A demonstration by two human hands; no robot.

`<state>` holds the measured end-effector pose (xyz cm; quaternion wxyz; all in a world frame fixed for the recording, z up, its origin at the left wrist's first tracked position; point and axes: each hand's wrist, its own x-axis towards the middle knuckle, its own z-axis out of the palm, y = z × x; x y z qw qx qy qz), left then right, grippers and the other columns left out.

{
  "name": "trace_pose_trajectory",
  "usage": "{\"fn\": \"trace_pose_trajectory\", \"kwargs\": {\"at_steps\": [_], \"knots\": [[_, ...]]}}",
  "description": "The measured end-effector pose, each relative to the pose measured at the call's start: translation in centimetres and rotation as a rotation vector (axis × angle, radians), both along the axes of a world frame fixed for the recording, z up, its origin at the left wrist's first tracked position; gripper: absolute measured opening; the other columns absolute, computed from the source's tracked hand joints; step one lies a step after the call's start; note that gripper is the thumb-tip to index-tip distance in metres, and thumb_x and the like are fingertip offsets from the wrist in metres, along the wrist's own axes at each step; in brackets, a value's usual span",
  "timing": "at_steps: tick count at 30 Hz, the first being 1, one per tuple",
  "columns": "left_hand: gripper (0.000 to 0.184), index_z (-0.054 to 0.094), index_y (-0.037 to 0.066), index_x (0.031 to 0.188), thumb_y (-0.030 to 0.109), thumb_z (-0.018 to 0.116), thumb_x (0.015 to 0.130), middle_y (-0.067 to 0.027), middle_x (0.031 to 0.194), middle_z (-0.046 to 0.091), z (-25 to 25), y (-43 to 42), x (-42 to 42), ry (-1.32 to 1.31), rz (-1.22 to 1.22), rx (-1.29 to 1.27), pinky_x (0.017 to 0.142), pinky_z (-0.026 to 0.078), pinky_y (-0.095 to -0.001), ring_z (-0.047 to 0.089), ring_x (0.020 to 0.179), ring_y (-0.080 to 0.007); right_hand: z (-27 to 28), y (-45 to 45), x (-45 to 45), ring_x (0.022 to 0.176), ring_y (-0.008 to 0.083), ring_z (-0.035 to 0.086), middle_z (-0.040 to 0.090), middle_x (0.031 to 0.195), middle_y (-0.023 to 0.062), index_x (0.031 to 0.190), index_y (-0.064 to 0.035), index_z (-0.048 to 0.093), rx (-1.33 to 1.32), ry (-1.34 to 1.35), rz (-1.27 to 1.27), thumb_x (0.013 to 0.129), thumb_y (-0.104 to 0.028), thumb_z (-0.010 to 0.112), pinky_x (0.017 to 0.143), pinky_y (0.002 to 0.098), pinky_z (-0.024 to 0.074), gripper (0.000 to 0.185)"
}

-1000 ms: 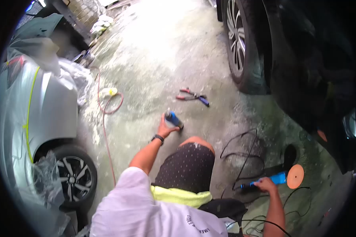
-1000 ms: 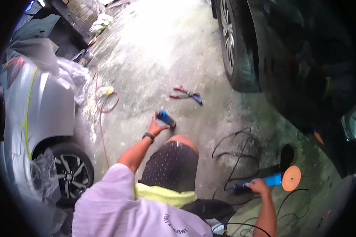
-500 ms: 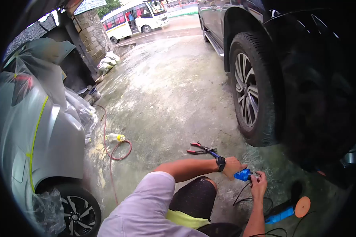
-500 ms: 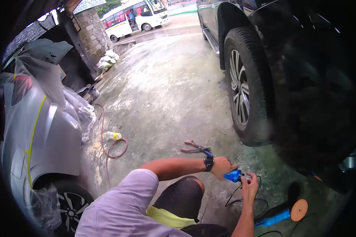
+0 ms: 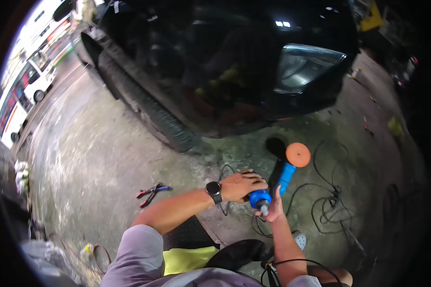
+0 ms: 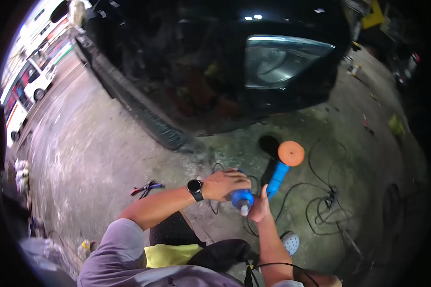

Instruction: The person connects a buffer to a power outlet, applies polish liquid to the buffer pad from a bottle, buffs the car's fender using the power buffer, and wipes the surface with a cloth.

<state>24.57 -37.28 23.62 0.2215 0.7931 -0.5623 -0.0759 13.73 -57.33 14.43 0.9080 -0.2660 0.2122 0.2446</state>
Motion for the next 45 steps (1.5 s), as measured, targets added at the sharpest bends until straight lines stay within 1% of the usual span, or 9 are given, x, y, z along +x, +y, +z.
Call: {"fn": "trace_pose_trajectory", "kwargs": {"at_steps": [2, 6, 15, 19, 20, 21, 25, 42, 45], "knots": [[0.059, 0.056, 0.021, 0.138, 0.004, 0.066, 0.083, -0.0051, 0.153, 0.05, -0.2, -3.3, -1.1, -0.147, -0.238, 0.001, 0.123, 0.028, -0.0581, 0.041, 0.147, -0.0253, 0.1, -1.2, -0.2, 0.113, 0.0327, 0.068, 0.066, 0.126, 0.0141, 0.136, -0.0101, 0.056, 0.017, 0.008, -0.273, 0.088, -0.077, 0.058, 0.093, 0.0512, 0.0582, 0.082], [0.081, 0.041, 0.02, 0.155, 0.002, 0.066, 0.081, -0.0098, 0.165, 0.032, 0.1, -6.8, -3.6, -0.3, -0.014, 0.03, 0.123, 0.023, -0.062, 0.031, 0.153, -0.032, 1.3, -8.6, 0.2, 0.104, 0.0306, 0.07, 0.07, 0.115, 0.0141, 0.129, -0.0059, 0.061, -0.03, -0.079, -0.451, 0.097, -0.045, 0.067, 0.089, 0.0474, 0.0588, 0.051], [0.077, 0.05, 0.01, 0.151, 0.036, 0.076, 0.083, -0.0224, 0.118, 0.07, -4.9, -0.8, -4.1, 0.292, 0.333, 0.444, 0.093, 0.054, -0.0461, 0.067, 0.109, -0.0409, 26.7, -30.8, -1.6, 0.098, 0.0247, 0.068, 0.066, 0.116, 0.0124, 0.122, -0.0012, 0.06, -1.129, -1.008, -1.51, 0.096, -0.017, 0.07, 0.084, 0.044, 0.0576, 0.032], [0.074, 0.052, 0.007, 0.149, 0.036, 0.076, 0.085, -0.0213, 0.11, 0.073, -4.0, -0.3, -4.1, 0.322, 0.367, 0.443, 0.095, 0.053, -0.0461, 0.069, 0.107, -0.036, 7.2, -24.5, 10.4, 0.114, 0.0279, 0.064, 0.063, 0.125, 0.0115, 0.14, -0.0018, 0.053, -0.784, -0.619, -1.348, 0.095, -0.003, 0.068, 0.1, 0.0374, 0.0564, 0.047], [0.075, 0.052, 0.007, 0.149, 0.038, 0.076, 0.085, -0.0215, 0.11, 0.073, -4.3, -0.1, -4.3, 0.282, 0.374, 0.461, 0.095, 0.053, -0.0464, 0.069, 0.106, -0.0362, 0.8, -24.4, 12.1, 0.114, 0.0246, 0.062, 0.064, 0.124, 0.01, 0.141, -0.0012, 0.051, -1.547, -0.548, -0.926, 0.09, -0.002, 0.076, 0.096, 0.0339, 0.0527, 0.057], [0.076, 0.052, 0.008, 0.149, 0.039, 0.077, 0.084, -0.0218, 0.109, 0.073, -4.9, -0.2, -4.1, 0.246, 0.402, 0.467, 0.095, 0.053, -0.0468, 0.07, 0.106, -0.0363, -1.9, -23.5, 14.5, 0.104, 0.0207, 0.064, 0.067, 0.116, 0.0085, 0.131, -0.0011, 0.056, -1.497, -0.69, -1.038, 0.084, -0.003, 0.083, 0.092, 0.033, 0.0511, 0.054], [0.078, 0.051, 0.01, 0.15, 0.037, 0.078, 0.082, -0.0206, 0.123, 0.07, -3.6, 0.1, -4.3, 0.369, 0.419, 0.525, 0.096, 0.053, -0.0469, 0.067, 0.11, -0.0405, -1.2, -21.6, 17.6, 0.092, 0.0173, 0.065, 0.067, 0.101, 0.0055, 0.114, -0.004, 0.056, -0.918, -0.589, -0.882, 0.085, 0.0, 0.081, 0.083, 0.0343, 0.0541, 0.038], [0.077, 0.051, 0.006, 0.149, 0.038, 0.075, 0.083, -0.0203, 0.109, 0.074, -3.8, 0.3, -3.8, 0.323, 0.443, 0.454, 0.093, 0.054, -0.0465, 0.07, 0.107, -0.0358, -3.0, -24.8, 22.8, 0.083, 0.0151, 0.065, 0.07, 0.091, 0.0021, 0.103, -0.0063, 0.061, -1.097, -0.469, -0.751, 0.073, 0.007, 0.085, 0.078, 0.0325, 0.0513, 0.041], [0.075, 0.052, 0.005, 0.147, 0.034, 0.077, 0.082, -0.0196, 0.126, 0.069, -3.9, 0.3, -3.7, 0.364, 0.443, 0.481, 0.095, 0.054, -0.0465, 0.067, 0.111, -0.0389, -3.5, -24.8, 23.0, 0.082, 0.0152, 0.065, 0.07, 0.091, 0.0024, 0.103, -0.006, 0.061, -1.049, -0.54, -0.806, 0.073, 0.009, 0.084, 0.078, 0.0324, 0.0515, 0.041]]}}
